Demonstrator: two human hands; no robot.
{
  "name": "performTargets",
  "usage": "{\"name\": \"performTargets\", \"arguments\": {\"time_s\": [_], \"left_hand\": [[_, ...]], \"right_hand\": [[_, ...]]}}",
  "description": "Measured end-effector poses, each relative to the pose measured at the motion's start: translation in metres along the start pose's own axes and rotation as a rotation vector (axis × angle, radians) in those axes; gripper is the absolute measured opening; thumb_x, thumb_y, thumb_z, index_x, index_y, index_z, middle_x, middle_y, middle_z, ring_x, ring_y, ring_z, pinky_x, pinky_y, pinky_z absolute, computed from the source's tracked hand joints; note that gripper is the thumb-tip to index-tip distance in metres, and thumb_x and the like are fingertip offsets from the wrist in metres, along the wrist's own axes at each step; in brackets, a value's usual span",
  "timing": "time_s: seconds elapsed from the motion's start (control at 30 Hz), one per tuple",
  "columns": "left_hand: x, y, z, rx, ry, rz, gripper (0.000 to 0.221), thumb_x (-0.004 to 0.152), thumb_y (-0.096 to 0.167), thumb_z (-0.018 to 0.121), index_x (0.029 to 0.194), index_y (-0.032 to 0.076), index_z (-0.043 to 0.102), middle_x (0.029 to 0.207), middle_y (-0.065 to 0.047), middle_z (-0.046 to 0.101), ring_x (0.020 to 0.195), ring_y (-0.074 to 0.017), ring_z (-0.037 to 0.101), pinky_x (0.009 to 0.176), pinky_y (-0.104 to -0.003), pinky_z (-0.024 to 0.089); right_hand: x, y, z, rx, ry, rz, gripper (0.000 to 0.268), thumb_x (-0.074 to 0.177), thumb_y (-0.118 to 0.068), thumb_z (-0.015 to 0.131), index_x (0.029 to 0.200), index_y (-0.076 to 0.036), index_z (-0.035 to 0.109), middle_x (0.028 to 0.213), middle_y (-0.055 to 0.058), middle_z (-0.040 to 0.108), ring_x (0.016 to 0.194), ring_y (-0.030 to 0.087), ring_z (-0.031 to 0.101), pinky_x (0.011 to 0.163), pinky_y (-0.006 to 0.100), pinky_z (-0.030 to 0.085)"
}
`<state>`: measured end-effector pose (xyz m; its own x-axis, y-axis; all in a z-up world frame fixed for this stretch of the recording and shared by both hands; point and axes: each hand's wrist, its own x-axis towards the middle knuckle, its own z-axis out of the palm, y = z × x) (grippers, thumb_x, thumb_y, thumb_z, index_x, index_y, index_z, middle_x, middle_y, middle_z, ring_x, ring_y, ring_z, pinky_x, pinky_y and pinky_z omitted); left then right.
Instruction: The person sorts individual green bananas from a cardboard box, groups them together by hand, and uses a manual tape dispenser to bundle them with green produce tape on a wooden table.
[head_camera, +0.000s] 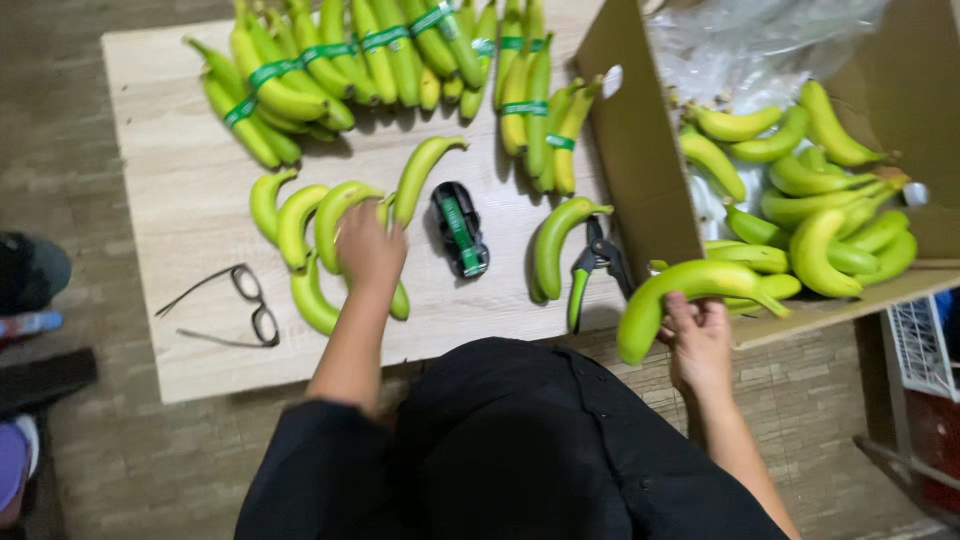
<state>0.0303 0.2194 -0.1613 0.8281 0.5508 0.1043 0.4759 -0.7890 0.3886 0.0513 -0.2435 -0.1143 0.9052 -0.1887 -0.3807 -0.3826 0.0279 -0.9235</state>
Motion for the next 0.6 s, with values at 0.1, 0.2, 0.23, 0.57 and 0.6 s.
{"name": "performTargets", "arguments": {"time_s": [0.1,0.2,0.23,0.57,0.6], "left_hand": [[-0.059,-0.022,0.006,0.111,-0.046,-0.159,0.077,0.072,0.040,0.088,0.132,0.004,0.056,0.112,-0.019,0.060,0.107,-0.0424,0.061,0.086,-0.056,0.053],[-0.085,-0.016,0.010,0.184,-0.058,-0.163,0.087,0.067,0.039,0.091,0.135,0.001,0.053,0.111,-0.020,0.055,0.095,-0.0462,0.064,0.077,-0.059,0.057],[-0.084,-0.018,0.019,0.192,-0.052,-0.179,0.087,0.067,0.039,0.091,0.135,0.001,0.053,0.111,-0.020,0.055,0.095,-0.0462,0.064,0.077,-0.059,0.057],[-0.080,-0.017,0.026,0.001,-0.187,-0.445,0.071,0.075,0.033,0.081,0.135,0.009,0.053,0.118,-0.016,0.060,0.103,-0.0444,0.068,0.085,-0.061,0.055],[-0.082,-0.007,0.024,0.069,-0.205,-0.398,0.079,0.077,0.032,0.085,0.141,0.006,0.047,0.119,-0.021,0.058,0.101,-0.0488,0.068,0.083,-0.063,0.057]], "right_hand": [[-0.016,-0.032,0.030,-0.005,-0.020,0.009,0.036,0.096,-0.027,0.079,0.117,-0.012,0.055,0.085,-0.006,0.053,0.070,0.008,0.064,0.068,0.033,0.065],[-0.003,-0.017,0.029,0.017,-0.081,-0.010,0.032,0.095,-0.022,0.080,0.115,-0.010,0.058,0.080,-0.007,0.051,0.066,0.010,0.064,0.065,0.032,0.066],[-0.001,-0.016,0.034,0.015,-0.099,-0.005,0.032,0.095,-0.022,0.080,0.115,-0.010,0.058,0.080,-0.007,0.051,0.066,0.010,0.064,0.065,0.032,0.066],[0.018,-0.002,0.057,-0.046,-0.358,-0.015,0.031,0.097,-0.021,0.077,0.121,-0.010,0.059,0.089,-0.003,0.059,0.076,0.012,0.070,0.068,0.034,0.067],[0.018,-0.004,0.061,-0.078,-0.381,-0.023,0.031,0.098,-0.023,0.077,0.121,-0.011,0.060,0.088,-0.004,0.059,0.075,0.010,0.069,0.067,0.031,0.067]]}}
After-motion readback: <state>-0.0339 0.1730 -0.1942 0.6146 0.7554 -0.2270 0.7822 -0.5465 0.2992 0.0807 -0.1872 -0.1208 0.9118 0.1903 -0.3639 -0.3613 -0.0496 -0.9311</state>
